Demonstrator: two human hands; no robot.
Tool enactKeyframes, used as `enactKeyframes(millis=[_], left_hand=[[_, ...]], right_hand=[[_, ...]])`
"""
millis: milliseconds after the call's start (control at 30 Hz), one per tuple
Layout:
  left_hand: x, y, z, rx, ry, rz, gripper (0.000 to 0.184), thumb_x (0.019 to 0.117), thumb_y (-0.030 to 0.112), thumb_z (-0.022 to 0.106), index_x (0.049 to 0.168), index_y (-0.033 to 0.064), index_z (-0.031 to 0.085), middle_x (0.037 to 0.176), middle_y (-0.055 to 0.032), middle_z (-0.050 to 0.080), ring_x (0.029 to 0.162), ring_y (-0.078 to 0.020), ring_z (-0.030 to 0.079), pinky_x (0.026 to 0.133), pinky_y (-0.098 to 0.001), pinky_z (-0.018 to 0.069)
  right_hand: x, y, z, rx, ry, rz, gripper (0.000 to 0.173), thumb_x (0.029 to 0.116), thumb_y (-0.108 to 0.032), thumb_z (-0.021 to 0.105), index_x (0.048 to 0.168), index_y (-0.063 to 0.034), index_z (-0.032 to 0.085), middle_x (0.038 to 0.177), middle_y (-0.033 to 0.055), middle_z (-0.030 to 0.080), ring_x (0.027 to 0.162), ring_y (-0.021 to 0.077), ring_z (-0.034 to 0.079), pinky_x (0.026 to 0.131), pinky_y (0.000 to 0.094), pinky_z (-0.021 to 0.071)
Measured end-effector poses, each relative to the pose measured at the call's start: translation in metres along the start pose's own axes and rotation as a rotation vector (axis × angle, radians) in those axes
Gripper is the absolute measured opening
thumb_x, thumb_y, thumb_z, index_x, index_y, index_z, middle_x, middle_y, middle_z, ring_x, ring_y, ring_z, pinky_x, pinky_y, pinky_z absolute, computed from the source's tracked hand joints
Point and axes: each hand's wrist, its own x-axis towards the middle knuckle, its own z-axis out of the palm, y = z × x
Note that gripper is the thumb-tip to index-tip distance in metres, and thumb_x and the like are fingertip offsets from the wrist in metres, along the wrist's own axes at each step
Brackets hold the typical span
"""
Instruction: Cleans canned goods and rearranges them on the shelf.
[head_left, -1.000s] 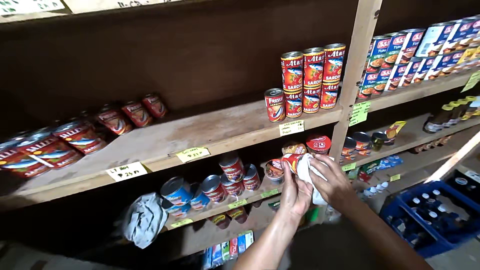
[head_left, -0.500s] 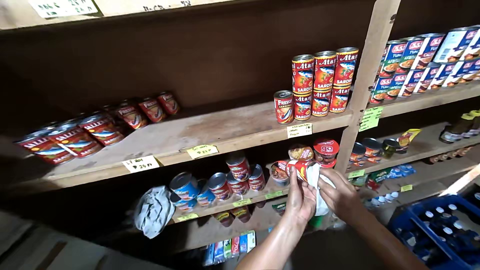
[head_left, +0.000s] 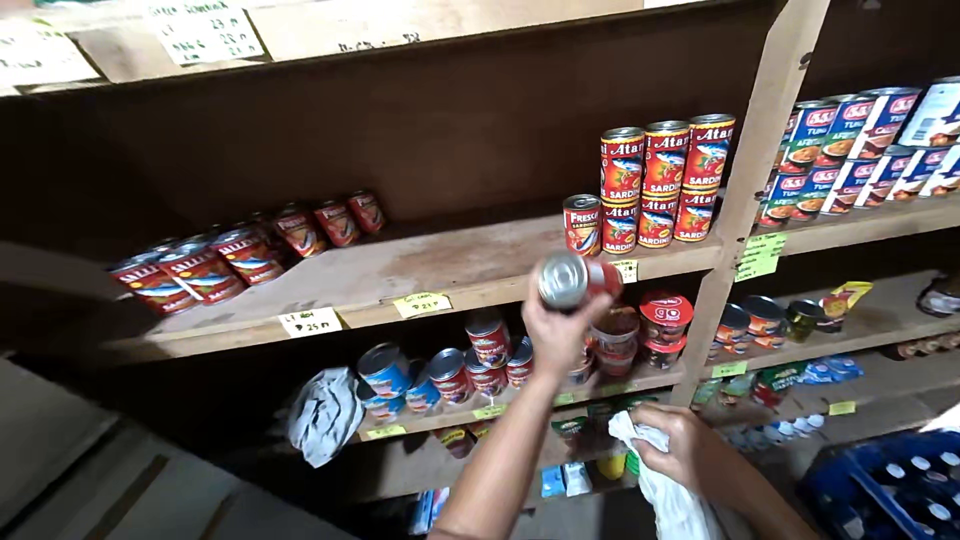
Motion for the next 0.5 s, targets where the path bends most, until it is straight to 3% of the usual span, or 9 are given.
enactKeyframes(millis=[67,133,233,333,500], left_hand=[[0.058,0.015,-0.005,0.095,-0.117,0.019,0.067,0.0780,0.014,0.083,0.135,-0.0042,0.052,0.115,-0.0077,0.069,0.103,-0.0077,0.068,0.091,-0.0291,0.0586],[0.112,0.017,0.001,0.160,-0.231,0.033,0.058,0.0816,0.016,0.081,0.130,-0.0045,0.056,0.113,-0.0113,0.070,0.101,-0.0111,0.069,0.090,-0.0312,0.0591],[0.165,0.005,0.016,0.261,-0.341,-0.086,0.053,0.0827,0.020,0.084,0.125,-0.0006,0.060,0.111,-0.0138,0.070,0.098,-0.0175,0.070,0.089,-0.0367,0.0594],[0.183,-0.012,0.026,0.340,-0.367,-0.142,0.058,0.0802,0.027,0.087,0.126,0.0013,0.062,0.111,-0.0139,0.070,0.098,-0.0200,0.070,0.090,-0.0412,0.0578],[0.184,-0.014,0.032,0.335,-0.388,-0.212,0.052,0.0832,0.022,0.086,0.125,0.0009,0.063,0.109,-0.0150,0.070,0.096,-0.0202,0.070,0.089,-0.0407,0.0576]], right_hand=[[-0.003,0.007,-0.001,-0.015,0.056,0.013,0.020,0.0863,-0.016,0.066,0.098,-0.0026,0.076,0.095,0.0104,0.076,0.086,0.0167,0.073,0.080,0.0328,0.0600],[-0.004,0.009,-0.002,-0.006,0.081,0.017,0.022,0.0868,-0.018,0.065,0.099,-0.0038,0.076,0.096,0.0086,0.076,0.088,0.0142,0.073,0.081,0.0303,0.0591],[-0.007,0.008,-0.001,0.049,0.069,0.013,0.022,0.0880,-0.019,0.065,0.100,-0.0050,0.077,0.097,0.0066,0.076,0.090,0.0094,0.072,0.083,0.0250,0.0577],[-0.010,0.011,-0.001,0.085,0.062,0.005,0.022,0.0892,-0.018,0.065,0.102,-0.0053,0.077,0.098,0.0055,0.076,0.092,0.0063,0.070,0.085,0.0224,0.0566],[-0.015,0.016,-0.002,0.067,0.083,0.028,0.021,0.0881,-0.019,0.065,0.100,-0.0058,0.077,0.097,0.0050,0.076,0.091,0.0062,0.071,0.084,0.0219,0.0566]])
